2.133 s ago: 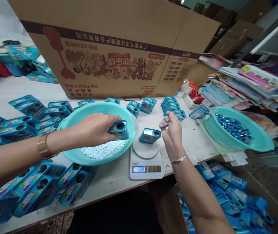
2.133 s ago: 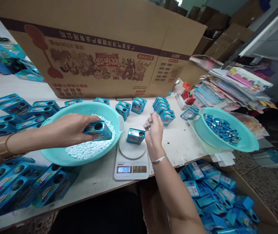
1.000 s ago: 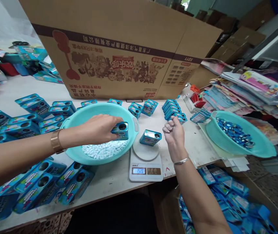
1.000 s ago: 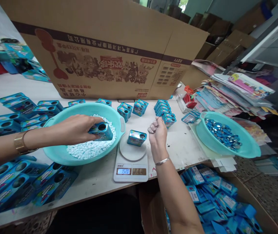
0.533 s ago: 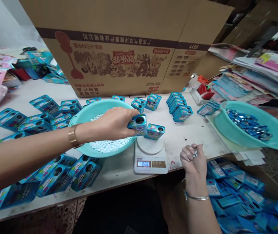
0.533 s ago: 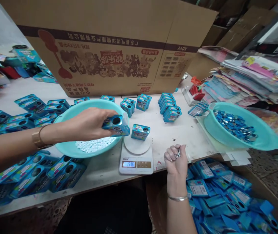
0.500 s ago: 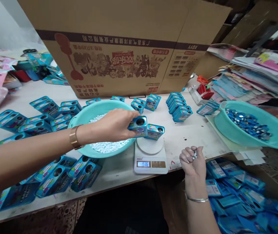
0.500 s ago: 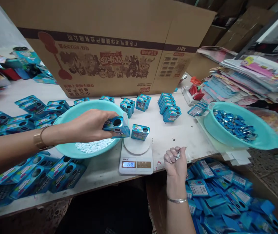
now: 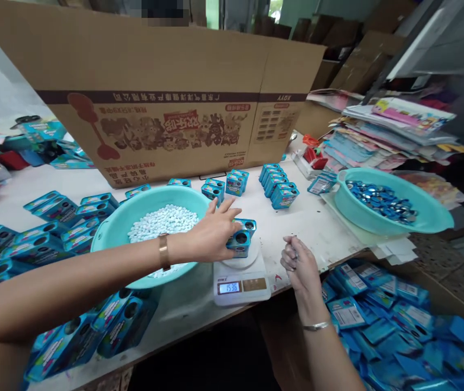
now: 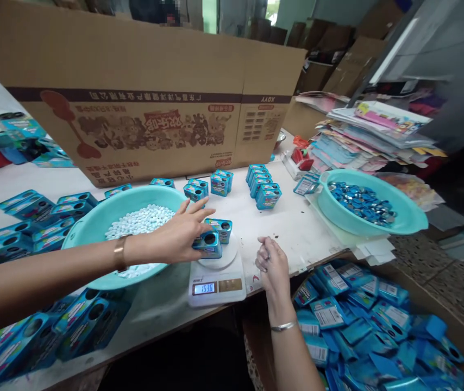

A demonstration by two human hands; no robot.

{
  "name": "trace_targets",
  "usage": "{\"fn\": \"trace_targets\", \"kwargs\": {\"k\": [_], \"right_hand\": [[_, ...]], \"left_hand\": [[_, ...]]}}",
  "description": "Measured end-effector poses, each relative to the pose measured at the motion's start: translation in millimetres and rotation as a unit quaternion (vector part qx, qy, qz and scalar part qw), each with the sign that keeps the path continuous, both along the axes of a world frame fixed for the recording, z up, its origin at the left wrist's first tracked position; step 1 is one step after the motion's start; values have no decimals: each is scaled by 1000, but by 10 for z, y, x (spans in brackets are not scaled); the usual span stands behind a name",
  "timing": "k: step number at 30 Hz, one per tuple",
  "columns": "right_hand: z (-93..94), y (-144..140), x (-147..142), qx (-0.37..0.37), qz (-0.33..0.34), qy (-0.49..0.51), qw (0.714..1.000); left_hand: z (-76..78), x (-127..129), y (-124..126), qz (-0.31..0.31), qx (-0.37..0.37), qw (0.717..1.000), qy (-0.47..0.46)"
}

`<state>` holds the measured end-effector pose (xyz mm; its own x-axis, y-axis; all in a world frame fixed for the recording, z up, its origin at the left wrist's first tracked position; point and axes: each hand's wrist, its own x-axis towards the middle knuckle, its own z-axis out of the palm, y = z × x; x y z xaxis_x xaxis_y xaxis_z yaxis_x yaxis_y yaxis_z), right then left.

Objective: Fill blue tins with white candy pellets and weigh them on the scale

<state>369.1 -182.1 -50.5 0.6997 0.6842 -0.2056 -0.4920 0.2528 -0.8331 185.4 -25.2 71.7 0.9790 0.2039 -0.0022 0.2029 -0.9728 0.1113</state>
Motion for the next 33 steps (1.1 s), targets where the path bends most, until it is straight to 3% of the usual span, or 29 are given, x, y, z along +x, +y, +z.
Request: {"fn": "trace_targets", "kwargs": {"k": [2, 6, 11, 14, 17, 20, 23, 26, 28, 33], "right_hand": [[43, 73, -11, -5, 10, -23, 1000], [53, 64, 58, -8, -3, -23, 1000], [-107, -172, 230, -17, -66, 18, 998], [-244, -332, 355, -12, -109, 47, 993], [-366, -494, 490, -3, -138, 71, 988], [-470, -683, 625, 8, -156, 85, 984], [-585, -880, 745, 10, -165, 79, 983], [-711, -1026, 830, 13, -178, 63, 982], [-768, -1080, 858, 30, -177, 58, 982], [-700, -1122, 822, 52, -181, 84, 979]], "left_hand": [[-144, 158, 65, -8, 15, 1000, 6], [-380, 364, 185, -42, -41, 997, 50], [-425, 598, 214, -67, -37, 996, 38], [-364, 1022, 186, -85, -15, 996, 23], [-379, 1626, 144, -84, 0, 996, 23], [-514, 2171, 88, -55, 18, 998, 30], [-701, 2497, 15, -25, 39, 999, 22], [-819, 2612, -62, -13, 63, 998, 2], [-808, 2597, -94, -19, 75, 997, -16], [-473, 2180, -37, -11, 66, 998, -22]]}}
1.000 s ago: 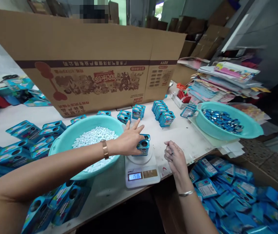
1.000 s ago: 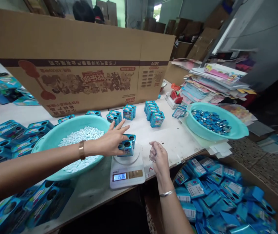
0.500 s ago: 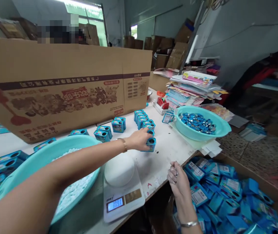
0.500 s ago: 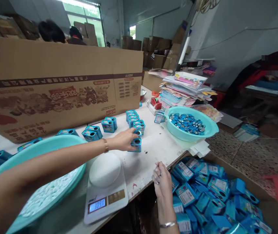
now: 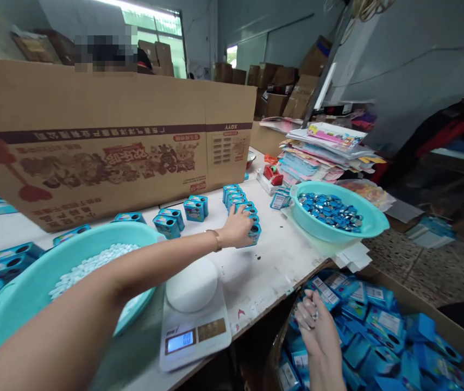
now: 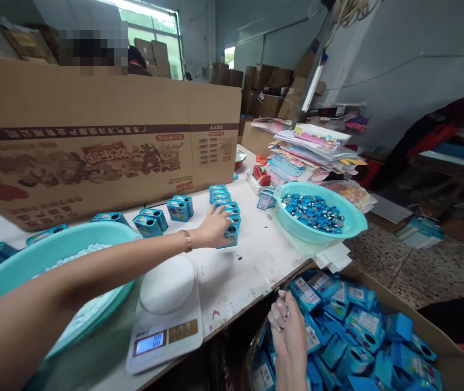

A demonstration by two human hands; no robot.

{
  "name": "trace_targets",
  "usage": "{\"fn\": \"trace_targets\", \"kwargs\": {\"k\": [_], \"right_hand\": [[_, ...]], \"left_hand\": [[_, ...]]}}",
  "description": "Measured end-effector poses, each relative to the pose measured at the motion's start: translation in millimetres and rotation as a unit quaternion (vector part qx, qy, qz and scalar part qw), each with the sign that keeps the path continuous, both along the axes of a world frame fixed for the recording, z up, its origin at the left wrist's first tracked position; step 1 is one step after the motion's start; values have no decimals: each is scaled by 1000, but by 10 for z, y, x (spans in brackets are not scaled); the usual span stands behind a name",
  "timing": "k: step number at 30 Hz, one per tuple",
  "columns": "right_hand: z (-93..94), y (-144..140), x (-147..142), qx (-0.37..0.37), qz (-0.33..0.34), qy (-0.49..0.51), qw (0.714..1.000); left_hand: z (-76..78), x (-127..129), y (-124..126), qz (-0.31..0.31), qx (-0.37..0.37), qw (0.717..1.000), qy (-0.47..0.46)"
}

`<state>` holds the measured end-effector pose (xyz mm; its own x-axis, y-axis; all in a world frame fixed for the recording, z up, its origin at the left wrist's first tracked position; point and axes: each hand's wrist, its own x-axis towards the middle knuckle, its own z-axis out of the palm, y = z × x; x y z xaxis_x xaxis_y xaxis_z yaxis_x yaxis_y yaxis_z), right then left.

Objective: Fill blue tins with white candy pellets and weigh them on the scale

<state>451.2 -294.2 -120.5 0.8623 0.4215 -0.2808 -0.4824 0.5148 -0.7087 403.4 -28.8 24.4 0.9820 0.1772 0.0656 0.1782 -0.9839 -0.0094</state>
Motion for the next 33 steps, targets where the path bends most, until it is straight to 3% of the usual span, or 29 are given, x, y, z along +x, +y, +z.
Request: {"fn": "trace_targets", "kwargs": {"k": [3, 5, 7, 10, 15, 19, 24, 28, 33], "right_hand": [[102, 30, -51, 11, 14, 28, 999], [148, 98, -93, 39, 34, 40, 998], [195, 214, -151, 60, 57, 46, 996], [337, 463, -273, 66, 78, 65, 993], [759, 937, -511, 66, 124, 84, 987], [1023, 1273, -676, 77, 165, 72, 981], [1272, 1563, -856, 32, 161, 105, 981], [1401, 1720, -967, 21, 172, 80, 982], [1402, 1883, -1068, 15, 195, -8, 981]], "left_hand": [[230, -517, 64, 24, -36, 999, 27], [305, -902, 80, 42, -55, 997, 46], [292, -1254, 68, 57, -58, 995, 54], [145, -1615, 29, 77, -51, 994, 62], [-74, -1820, 6, 120, -90, 987, 49], [-46, -2003, 33, 140, -106, 984, -25], [32, -2356, 92, 144, -126, 980, -58], [52, -2499, 142, 151, -133, 979, -35], [55, -2443, 172, 144, -145, 979, -8]]}}
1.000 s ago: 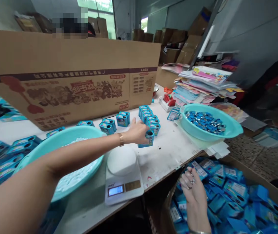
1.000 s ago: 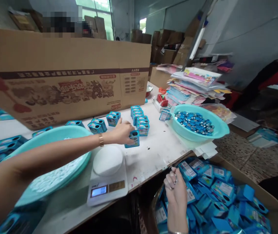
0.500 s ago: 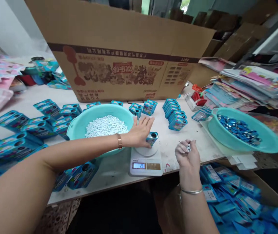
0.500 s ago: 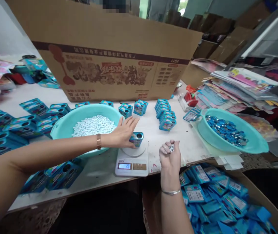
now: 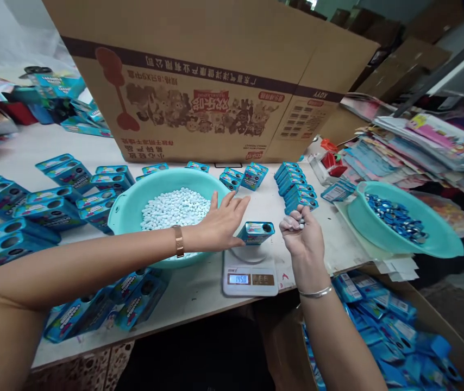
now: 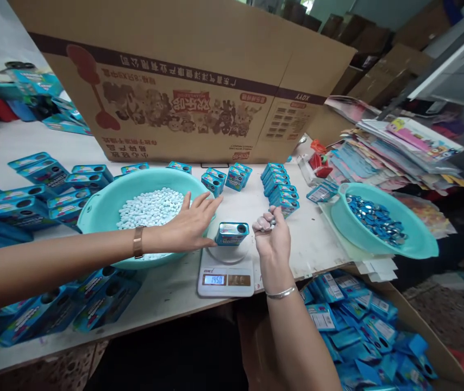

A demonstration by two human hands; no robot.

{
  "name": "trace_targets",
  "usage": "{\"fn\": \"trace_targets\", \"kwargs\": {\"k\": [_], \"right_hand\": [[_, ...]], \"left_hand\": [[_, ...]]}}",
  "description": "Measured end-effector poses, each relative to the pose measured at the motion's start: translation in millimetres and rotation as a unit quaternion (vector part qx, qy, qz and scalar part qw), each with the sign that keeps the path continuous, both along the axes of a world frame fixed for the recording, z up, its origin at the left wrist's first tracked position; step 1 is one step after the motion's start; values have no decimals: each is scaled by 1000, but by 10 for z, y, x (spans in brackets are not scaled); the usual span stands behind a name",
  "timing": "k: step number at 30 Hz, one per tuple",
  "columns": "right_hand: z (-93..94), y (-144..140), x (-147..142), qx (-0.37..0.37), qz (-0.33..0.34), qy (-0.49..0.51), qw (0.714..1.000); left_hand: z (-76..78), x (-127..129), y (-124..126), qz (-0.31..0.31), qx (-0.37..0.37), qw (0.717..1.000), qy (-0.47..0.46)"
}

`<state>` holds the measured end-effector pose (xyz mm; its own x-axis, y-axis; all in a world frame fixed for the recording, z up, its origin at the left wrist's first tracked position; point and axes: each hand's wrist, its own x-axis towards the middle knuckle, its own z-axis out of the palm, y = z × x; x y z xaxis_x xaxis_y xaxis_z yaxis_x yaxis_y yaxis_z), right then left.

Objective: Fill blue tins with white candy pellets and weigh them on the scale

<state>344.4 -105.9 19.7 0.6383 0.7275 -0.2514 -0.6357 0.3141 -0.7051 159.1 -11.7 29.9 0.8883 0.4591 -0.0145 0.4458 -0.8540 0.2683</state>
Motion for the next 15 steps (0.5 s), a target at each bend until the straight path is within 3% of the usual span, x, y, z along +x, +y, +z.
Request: {"fn": "trace_targets", "kwargs": {"k": [9, 15], "right_hand": [[39, 198, -74, 3, -14, 0, 1000], [-19, 253, -148, -4, -26, -55, 998]], "left_hand": [[-43, 228, 7, -23, -16, 1000, -1], [-105, 337, 6, -29, -15, 999, -13]]}}
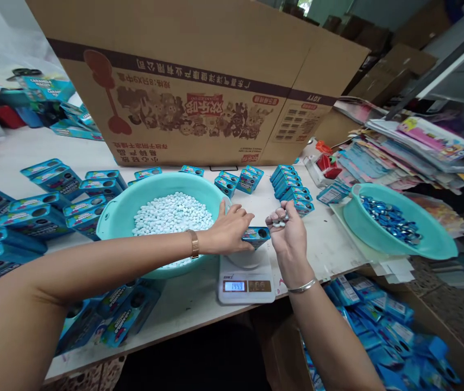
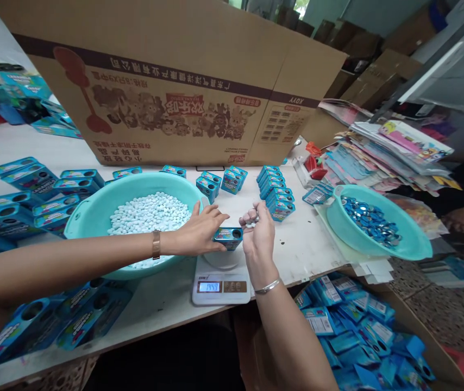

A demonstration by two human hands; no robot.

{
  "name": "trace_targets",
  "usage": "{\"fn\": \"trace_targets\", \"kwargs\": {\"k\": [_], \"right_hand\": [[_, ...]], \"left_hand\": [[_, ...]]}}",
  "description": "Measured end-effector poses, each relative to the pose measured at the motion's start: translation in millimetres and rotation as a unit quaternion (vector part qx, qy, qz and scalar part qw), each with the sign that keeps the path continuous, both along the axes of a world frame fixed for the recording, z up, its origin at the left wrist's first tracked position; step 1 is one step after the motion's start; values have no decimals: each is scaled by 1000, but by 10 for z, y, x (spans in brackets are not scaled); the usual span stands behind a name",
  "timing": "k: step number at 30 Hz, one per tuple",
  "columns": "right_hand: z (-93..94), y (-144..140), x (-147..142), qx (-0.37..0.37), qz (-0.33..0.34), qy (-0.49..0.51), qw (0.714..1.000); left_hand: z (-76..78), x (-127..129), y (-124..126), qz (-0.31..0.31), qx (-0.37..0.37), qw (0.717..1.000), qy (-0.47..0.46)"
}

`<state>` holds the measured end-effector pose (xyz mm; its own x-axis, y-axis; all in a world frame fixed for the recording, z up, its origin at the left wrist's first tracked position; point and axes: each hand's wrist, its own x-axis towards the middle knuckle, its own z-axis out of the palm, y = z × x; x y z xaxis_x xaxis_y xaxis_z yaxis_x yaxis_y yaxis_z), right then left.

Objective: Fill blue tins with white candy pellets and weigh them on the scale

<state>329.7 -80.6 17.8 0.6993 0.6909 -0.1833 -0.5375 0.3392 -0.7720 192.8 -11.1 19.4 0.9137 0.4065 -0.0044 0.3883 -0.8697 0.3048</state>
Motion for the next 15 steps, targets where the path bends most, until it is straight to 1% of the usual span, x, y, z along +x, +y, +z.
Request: {"fn": "trace_targets", "kwargs": {"k": [5, 9, 15], "right_hand": [[-76, 14, -59, 10, -20, -48, 999], [-91, -2, -69, 22, -31, -84, 996], [-73, -14, -79, 7, -21, -67, 998]], "left_hand": [[-54, 68, -12, 3, -7, 1000, 8], [-82, 103, -17, -1, 3, 1000, -5], [-81, 129, -34, 0, -6, 1000, 8]]}}
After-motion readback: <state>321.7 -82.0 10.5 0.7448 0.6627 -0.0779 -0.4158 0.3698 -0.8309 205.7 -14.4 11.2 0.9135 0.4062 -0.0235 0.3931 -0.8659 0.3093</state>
